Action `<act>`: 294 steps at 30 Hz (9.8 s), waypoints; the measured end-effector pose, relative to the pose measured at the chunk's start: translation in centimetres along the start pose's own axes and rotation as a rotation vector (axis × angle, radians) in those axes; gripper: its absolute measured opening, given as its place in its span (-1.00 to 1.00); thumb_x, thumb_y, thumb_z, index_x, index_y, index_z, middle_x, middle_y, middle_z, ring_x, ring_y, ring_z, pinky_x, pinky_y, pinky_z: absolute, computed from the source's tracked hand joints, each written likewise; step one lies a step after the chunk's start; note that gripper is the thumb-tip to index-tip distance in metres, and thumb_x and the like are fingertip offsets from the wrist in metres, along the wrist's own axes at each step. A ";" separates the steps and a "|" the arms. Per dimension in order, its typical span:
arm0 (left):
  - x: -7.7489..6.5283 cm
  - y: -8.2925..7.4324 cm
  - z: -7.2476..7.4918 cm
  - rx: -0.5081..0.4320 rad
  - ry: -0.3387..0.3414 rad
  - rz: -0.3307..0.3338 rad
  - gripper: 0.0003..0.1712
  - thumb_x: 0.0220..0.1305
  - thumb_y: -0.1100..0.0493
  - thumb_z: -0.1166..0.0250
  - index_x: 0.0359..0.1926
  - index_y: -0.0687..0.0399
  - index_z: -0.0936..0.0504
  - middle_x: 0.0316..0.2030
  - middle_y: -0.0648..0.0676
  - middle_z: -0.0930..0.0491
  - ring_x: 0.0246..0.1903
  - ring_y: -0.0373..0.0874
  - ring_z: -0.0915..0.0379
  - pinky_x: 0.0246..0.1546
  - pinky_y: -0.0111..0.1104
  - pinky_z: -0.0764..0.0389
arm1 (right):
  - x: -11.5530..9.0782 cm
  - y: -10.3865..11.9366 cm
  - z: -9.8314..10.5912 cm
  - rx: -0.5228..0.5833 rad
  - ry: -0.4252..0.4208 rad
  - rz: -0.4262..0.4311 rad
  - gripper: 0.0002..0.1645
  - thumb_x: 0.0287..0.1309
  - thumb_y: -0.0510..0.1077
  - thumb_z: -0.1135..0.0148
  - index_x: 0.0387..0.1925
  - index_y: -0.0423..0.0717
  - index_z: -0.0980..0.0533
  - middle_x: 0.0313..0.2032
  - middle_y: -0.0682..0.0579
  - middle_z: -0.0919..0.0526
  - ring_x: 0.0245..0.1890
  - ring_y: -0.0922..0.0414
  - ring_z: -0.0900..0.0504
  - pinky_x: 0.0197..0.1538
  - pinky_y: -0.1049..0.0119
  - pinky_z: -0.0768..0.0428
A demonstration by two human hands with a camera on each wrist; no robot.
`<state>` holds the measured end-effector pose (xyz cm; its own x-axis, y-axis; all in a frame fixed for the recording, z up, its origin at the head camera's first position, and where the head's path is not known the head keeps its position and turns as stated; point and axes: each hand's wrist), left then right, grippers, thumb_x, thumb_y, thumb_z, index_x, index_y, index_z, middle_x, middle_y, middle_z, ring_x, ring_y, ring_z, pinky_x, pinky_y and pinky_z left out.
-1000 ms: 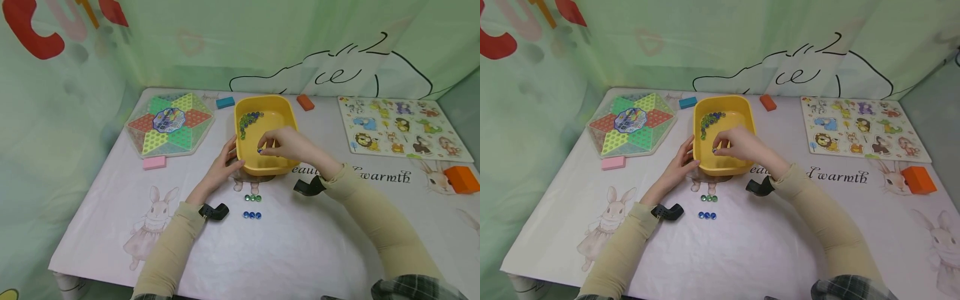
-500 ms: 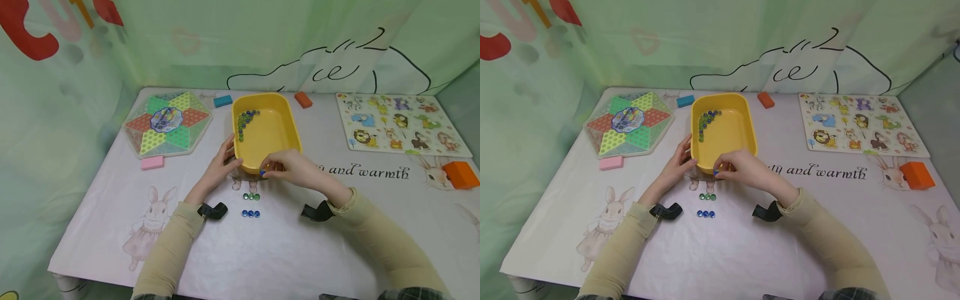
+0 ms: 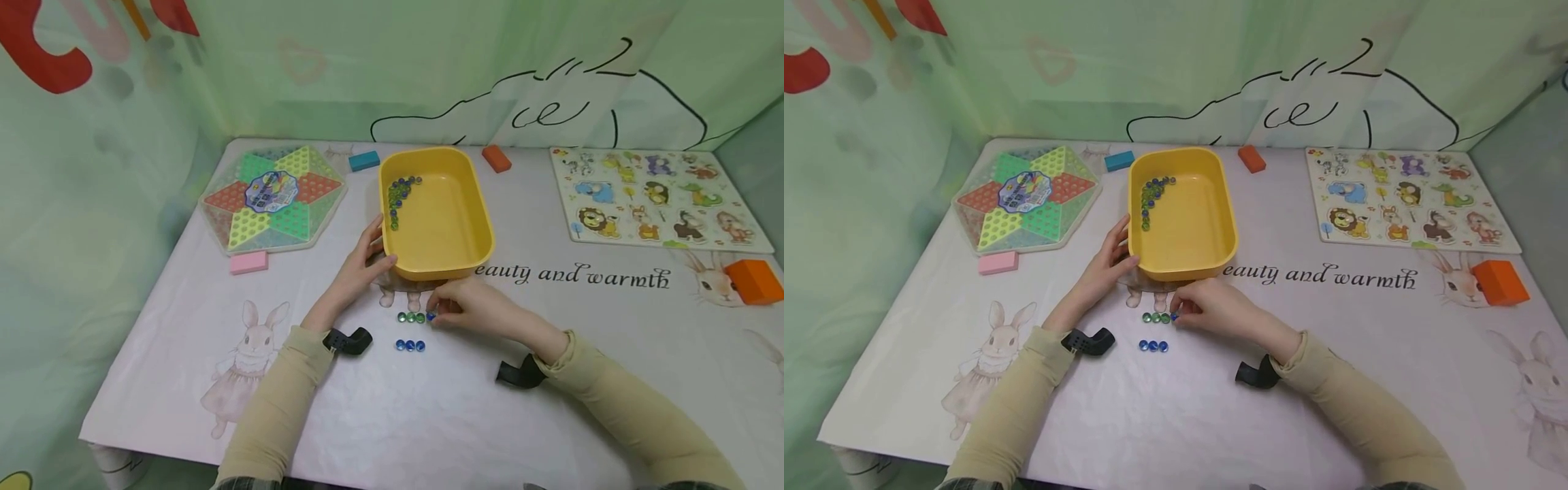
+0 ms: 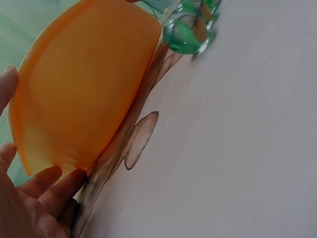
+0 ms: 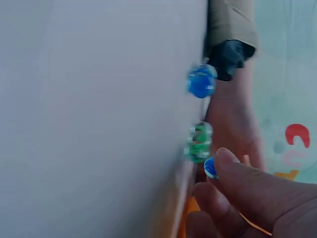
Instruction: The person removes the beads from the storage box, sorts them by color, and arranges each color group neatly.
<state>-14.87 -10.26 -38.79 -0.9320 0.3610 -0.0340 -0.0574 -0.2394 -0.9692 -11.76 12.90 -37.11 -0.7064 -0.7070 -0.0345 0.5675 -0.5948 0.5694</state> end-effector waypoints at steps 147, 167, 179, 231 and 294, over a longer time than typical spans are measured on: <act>-0.1 -0.3 0.2 0.020 -0.001 0.022 -0.16 0.32 0.10 -0.10 0.45 -0.20 0.18 0.41 0.13 0.01 0.34 0.04 -0.08 0.34 -0.06 -0.07 | 7.6 -0.3 9.3 -0.048 0.057 -0.019 -0.83 0.10 -0.08 -0.27 -0.26 -0.03 -0.60 -0.50 0.08 -0.55 -0.45 0.15 -0.43 -0.34 0.31 -0.43; 1.2 2.9 0.3 0.005 -0.030 -0.004 -0.15 0.29 0.01 -0.14 0.41 -0.49 0.18 0.41 0.00 -0.01 0.33 -0.06 -0.09 0.34 -0.08 -0.07 | 0.6 0.4 6.1 -0.011 -0.008 0.082 -0.89 0.00 -0.15 -0.35 -0.35 0.02 -0.60 -0.50 0.23 -0.54 -0.54 0.29 -0.39 -0.45 0.44 -0.42; 1.3 3.0 0.2 0.000 -0.033 -0.017 -0.17 0.26 -0.08 -0.15 0.38 -0.58 0.15 0.40 -0.01 -0.04 0.33 -0.08 -0.10 0.33 -0.09 -0.11 | 0.5 -0.5 1.8 0.014 0.139 0.046 -0.88 0.01 -0.13 -0.35 -0.35 0.02 -0.59 -0.56 0.26 -0.48 -0.53 0.33 -0.38 -0.42 0.45 -0.43; 0.1 0.2 0.2 -0.008 0.002 0.010 -0.16 0.32 0.14 -0.11 0.45 -0.20 0.18 0.41 0.15 0.00 0.34 0.06 -0.06 0.33 -0.04 -0.07 | 2.4 2.5 6.2 0.075 0.244 0.070 -0.77 0.12 -0.07 -0.25 -0.20 -0.09 -0.57 -0.47 0.17 -0.54 -0.46 0.25 -0.46 -0.41 0.40 -0.50; 0.2 0.1 0.4 -0.008 0.019 -0.036 -0.16 0.32 0.16 -0.10 0.46 -0.09 0.19 0.40 0.20 0.01 0.32 0.09 -0.11 0.33 -0.07 -0.09 | 16.8 -3.2 6.2 -0.200 0.225 -0.203 -0.78 0.14 -0.14 -0.23 -0.17 -0.11 -0.61 -0.16 -0.06 -0.62 -0.17 0.05 -0.47 0.03 0.16 -0.45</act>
<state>-15.16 -10.59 -38.80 -0.9225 0.3860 -0.0037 -0.0878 -0.2191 -0.9717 -28.10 5.29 -34.44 -0.7150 -0.6198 -0.3234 0.5122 -0.7793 0.3610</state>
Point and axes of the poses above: each hand's wrist, its own x-axis towards the middle knuckle, its own z-axis out of the back of the hand, y = z × x
